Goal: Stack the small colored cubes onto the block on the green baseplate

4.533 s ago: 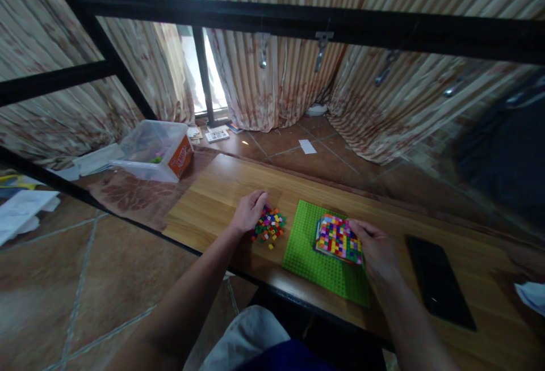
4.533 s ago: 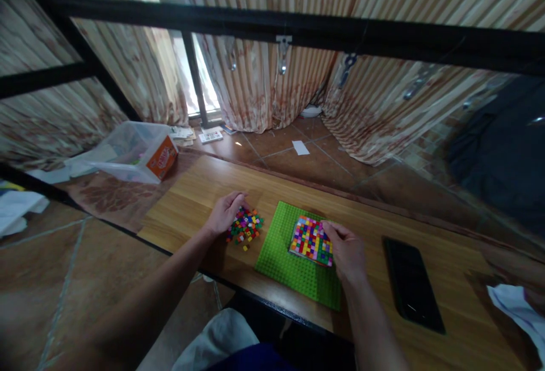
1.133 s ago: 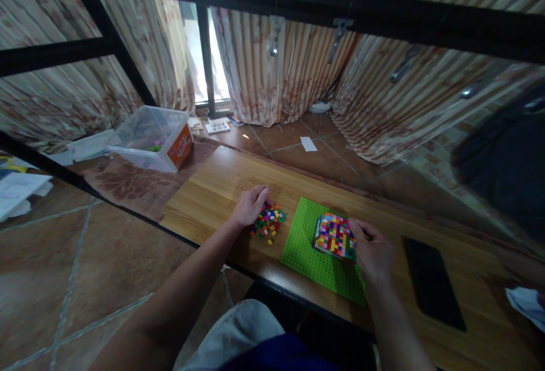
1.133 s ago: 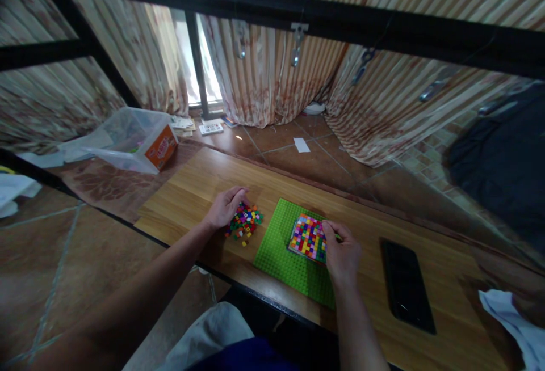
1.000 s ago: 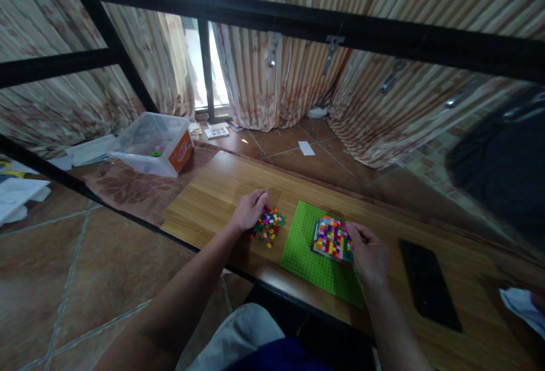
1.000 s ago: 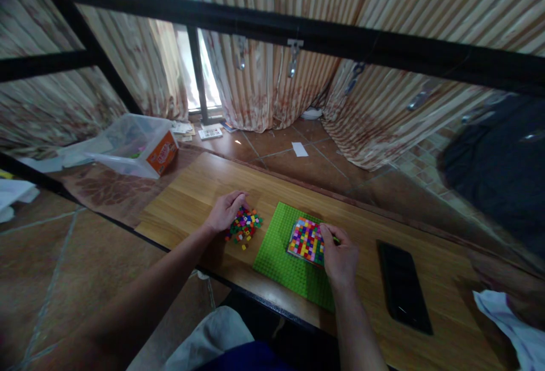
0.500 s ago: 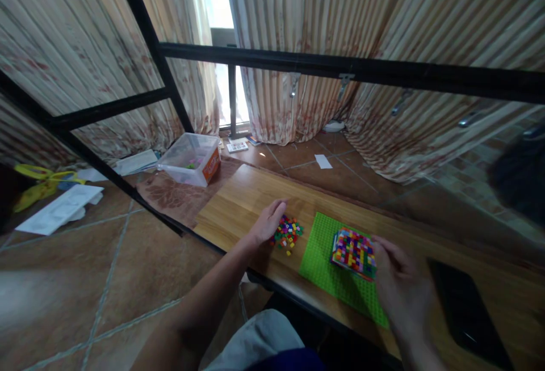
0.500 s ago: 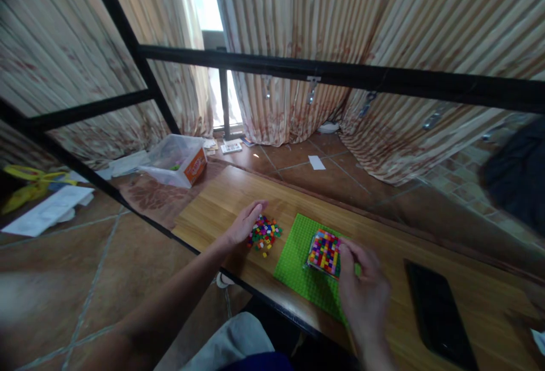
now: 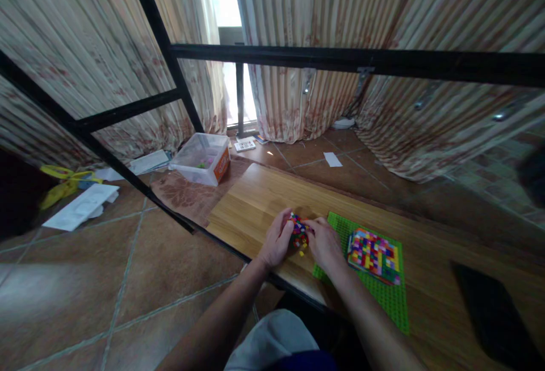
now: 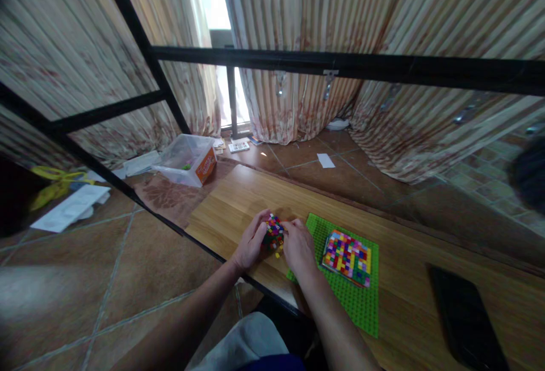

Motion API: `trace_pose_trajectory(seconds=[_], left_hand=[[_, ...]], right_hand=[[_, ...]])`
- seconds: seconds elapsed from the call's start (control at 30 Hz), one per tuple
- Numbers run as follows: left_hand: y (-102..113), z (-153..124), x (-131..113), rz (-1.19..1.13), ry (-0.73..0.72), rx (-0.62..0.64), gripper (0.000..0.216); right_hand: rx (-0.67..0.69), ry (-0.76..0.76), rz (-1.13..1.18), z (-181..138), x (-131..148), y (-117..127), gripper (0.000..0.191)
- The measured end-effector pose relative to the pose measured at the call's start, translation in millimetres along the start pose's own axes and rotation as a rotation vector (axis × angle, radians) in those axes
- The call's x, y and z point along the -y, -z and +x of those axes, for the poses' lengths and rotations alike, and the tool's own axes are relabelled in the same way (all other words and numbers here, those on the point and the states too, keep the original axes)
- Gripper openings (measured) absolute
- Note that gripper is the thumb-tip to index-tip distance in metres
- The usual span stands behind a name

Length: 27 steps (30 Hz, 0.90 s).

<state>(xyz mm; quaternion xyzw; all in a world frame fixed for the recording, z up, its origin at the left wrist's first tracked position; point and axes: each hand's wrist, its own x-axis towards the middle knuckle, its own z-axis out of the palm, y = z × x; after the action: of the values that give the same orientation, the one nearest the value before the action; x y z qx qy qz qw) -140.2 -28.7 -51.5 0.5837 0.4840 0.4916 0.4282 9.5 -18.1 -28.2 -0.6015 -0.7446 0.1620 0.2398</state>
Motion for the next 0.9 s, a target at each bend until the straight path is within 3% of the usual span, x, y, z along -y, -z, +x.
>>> trace_pose_trajectory(seconds=[0.27, 0.53, 0.73, 0.9], left_hand=[[1, -1, -2, -0.088, -0.024, 0.075, 0.048], [0, 0, -6, -0.06, -0.005, -0.03, 0.042], [0, 0, -8, -0.026, -0.006, -0.036, 0.037], [-2, 1, -2, -0.019, -0.013, -0.032, 0.037]], right_hand=[[0.17, 0.02, -0.106, 7, -15, 6, 0.023], [0.125, 0.035, -0.11, 9, -15, 11, 0.026], [0.128, 0.026, -0.133, 17, -9, -3, 0.023], [0.168, -0.004, -0.134, 14, -20, 7, 0.018]])
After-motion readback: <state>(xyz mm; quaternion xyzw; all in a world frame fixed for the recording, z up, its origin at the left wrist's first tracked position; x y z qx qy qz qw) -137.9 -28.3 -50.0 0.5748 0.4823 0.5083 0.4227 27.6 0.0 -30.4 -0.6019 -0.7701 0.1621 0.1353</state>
